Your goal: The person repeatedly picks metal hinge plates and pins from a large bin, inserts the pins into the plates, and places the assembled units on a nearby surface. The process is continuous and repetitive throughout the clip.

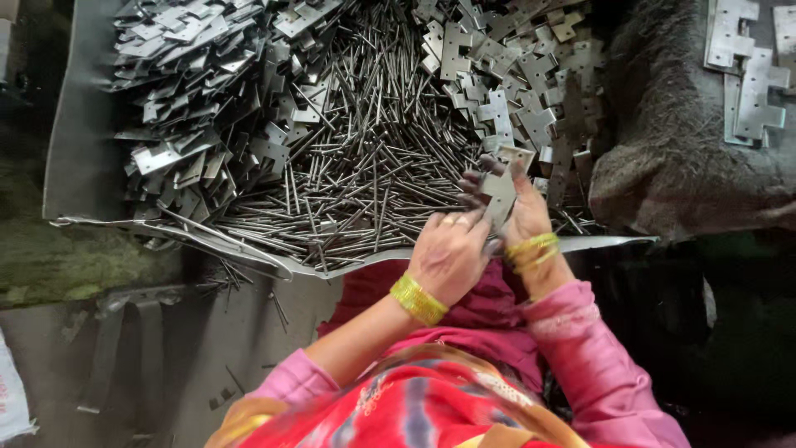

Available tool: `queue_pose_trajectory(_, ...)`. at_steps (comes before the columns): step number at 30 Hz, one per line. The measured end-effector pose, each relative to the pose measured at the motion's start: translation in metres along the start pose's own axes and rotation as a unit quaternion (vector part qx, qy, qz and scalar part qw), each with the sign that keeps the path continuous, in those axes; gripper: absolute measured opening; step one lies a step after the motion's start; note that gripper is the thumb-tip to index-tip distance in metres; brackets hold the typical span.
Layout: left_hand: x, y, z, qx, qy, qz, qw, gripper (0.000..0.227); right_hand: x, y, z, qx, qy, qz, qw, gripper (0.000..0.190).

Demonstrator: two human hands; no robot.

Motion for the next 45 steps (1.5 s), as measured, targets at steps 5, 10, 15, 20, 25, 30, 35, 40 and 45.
queue_pose_trajectory(5, -0.038, 0.004, 0.054, -0.075, 0.104, 0.049, 0.991, 0.019, -0.075, 0.049, -0.056, 0.197, 0.05, 0.55, 0.81, 0.042)
queue_pose_trajectory(10, -0.066, 0.014, 0.083, -0.089, 0.177, 0.086, 0.977, 0.017, -0.045, 0.05, -0.088, 0.148, -0.108, 0.865, 0.467, 0.063)
queue_pose_trajectory(15, -0.076, 0.003, 0.078, -0.08, 0.173, 0.072, 0.979, 0.016, -0.024, 0.049, -0.082, 0.108, -0.105, 0.868, 0.474, 0.054)
queue_pose_trajectory(20, -0.11, -0.046, 0.02, -0.031, 0.152, 0.012, 0.988, 0.016, -0.029, 0.023, -0.067, 0.11, -0.013, 0.906, 0.409, 0.031)
queue_pose_trajectory(25, -0.172, -0.127, -0.063, -0.05, 0.177, -0.058, 0.981, 0.011, -0.085, -0.023, -0.008, 0.154, 0.113, 0.899, 0.393, 0.018)
queue_pose_trajectory(30, -0.192, -0.197, -0.138, -0.044, 0.147, -0.141, 0.978, 0.022, -0.155, -0.04, 0.046, 0.175, 0.224, 0.784, 0.552, 0.019)
queue_pose_trajectory(35, -0.2, -0.188, -0.128, -0.063, 0.226, -0.015, 0.972, 0.04, -0.15, 0.028, 0.043, 0.136, 0.307, 0.12, 0.934, 0.029)
queue_pose_trajectory(40, -0.162, -0.084, -0.087, 0.009, 0.16, 0.1, 0.982, 0.019, -0.045, 0.071, 0.005, 0.144, 0.122, -0.008, 0.982, 0.029)
queue_pose_trajectory(45, -0.127, 0.005, -0.045, 0.002, 0.192, 0.123, 0.974, 0.026, 0.032, 0.041, -0.001, 0.111, 0.014, 0.041, 0.993, 0.034)
Point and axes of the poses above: each hand's wrist, its own z-axis away from the middle knuckle, its own y-axis out of the back of the hand, x = y × z, the point moved 10 cm from there along -z, towards the middle knuckle, and after that the axes turned 5 degrees about -x, right-handed, at the moved point
